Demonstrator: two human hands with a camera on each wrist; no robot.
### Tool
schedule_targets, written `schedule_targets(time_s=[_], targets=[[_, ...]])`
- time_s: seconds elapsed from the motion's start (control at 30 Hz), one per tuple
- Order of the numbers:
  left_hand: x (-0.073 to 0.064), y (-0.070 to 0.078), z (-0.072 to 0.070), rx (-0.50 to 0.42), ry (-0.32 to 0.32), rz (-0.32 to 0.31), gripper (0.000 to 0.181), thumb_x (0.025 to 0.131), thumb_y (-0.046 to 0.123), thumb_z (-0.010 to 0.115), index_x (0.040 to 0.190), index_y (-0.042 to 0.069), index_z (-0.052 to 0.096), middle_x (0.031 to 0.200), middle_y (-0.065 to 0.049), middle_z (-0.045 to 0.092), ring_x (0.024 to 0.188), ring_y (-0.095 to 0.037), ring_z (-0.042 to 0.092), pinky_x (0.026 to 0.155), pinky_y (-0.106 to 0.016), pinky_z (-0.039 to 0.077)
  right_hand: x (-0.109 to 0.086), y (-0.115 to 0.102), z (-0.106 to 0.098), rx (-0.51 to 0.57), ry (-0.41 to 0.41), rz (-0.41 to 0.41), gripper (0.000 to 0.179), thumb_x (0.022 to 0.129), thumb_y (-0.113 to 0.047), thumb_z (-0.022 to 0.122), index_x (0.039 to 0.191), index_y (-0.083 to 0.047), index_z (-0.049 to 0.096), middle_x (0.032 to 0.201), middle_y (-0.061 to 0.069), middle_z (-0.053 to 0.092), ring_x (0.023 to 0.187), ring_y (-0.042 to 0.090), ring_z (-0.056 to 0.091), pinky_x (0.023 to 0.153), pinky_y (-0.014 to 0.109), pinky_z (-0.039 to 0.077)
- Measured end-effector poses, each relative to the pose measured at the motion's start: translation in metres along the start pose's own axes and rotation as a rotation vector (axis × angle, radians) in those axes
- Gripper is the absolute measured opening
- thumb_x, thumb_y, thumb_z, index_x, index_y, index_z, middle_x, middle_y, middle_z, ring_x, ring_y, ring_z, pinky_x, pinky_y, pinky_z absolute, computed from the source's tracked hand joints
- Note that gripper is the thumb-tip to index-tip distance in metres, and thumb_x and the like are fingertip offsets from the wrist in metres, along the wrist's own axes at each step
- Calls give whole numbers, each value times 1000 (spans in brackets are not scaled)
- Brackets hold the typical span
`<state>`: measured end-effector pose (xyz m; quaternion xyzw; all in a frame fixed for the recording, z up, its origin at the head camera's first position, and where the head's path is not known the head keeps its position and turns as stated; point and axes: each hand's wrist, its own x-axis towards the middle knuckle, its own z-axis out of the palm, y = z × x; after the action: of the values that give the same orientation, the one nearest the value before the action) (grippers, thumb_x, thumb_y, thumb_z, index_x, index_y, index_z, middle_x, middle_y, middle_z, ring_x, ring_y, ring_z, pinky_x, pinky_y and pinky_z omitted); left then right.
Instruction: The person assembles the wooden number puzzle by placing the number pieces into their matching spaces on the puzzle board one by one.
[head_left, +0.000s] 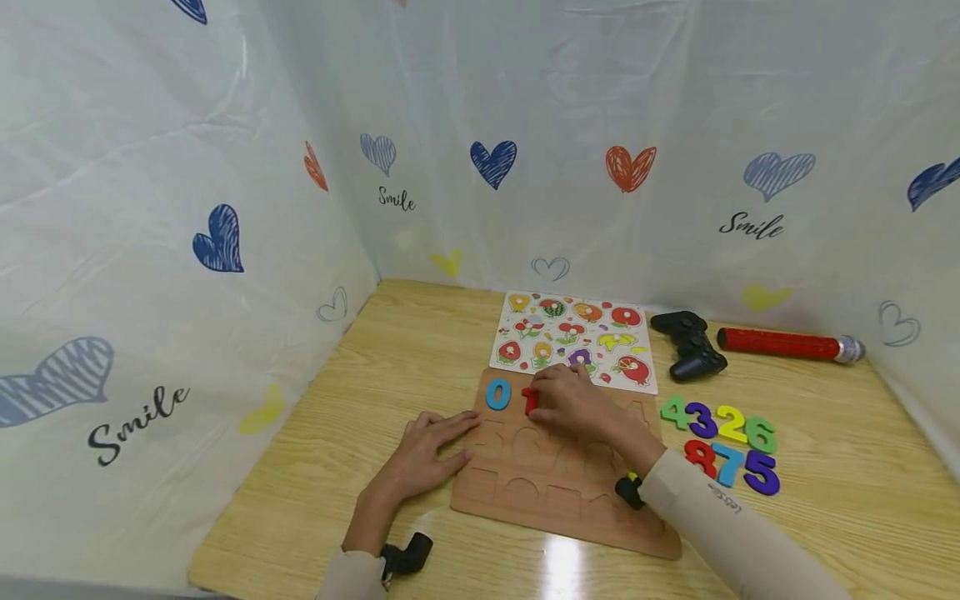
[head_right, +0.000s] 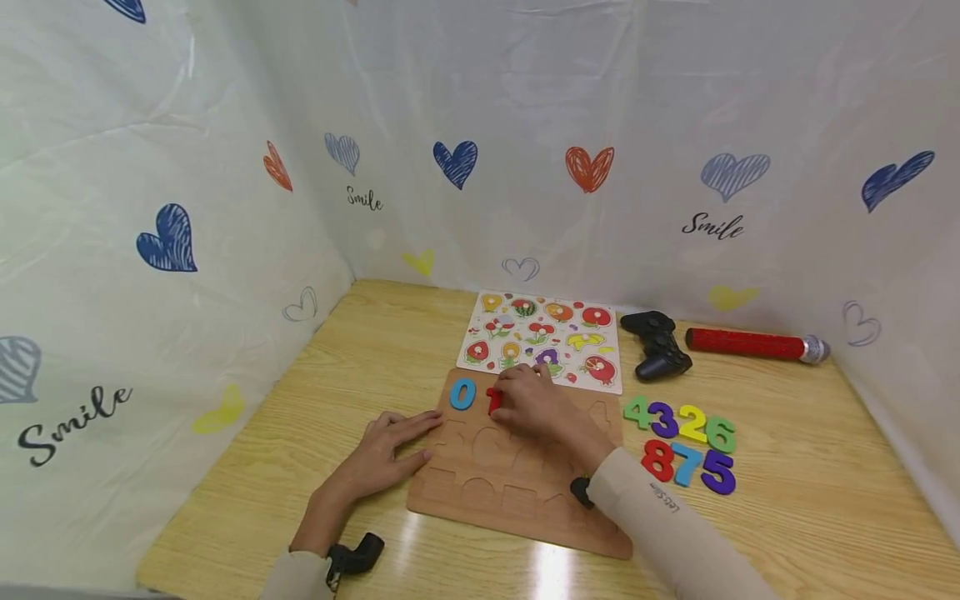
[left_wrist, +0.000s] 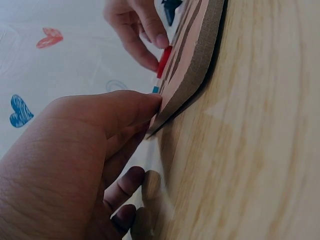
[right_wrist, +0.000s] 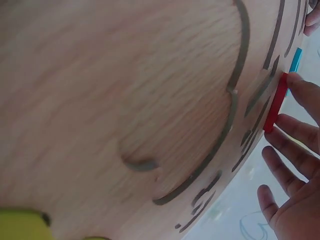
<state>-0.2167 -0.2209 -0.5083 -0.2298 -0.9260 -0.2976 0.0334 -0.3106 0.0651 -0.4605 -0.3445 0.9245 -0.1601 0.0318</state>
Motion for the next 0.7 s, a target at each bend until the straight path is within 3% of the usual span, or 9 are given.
schedule_targets(time_s=[0.47,0.7], targets=[[4,3,2,7,11,21,51,98,39,64,146,23,56,151,7,49,105,-15,44,84,-41,30,-14,4,-6,-31,26,-4,42,92,-32,74,128,-11,67,131,5,63,128,30,47,105,59,26],[2,0,2,3,9,-4,51,97,38,65,146,24,56,151,10,49,105,-14,44,83,-40,30,-30,5,-18,-64,70,-27,40,91,-28,75,124,-8,69,126,8,65,125,32,51,101,59,31]])
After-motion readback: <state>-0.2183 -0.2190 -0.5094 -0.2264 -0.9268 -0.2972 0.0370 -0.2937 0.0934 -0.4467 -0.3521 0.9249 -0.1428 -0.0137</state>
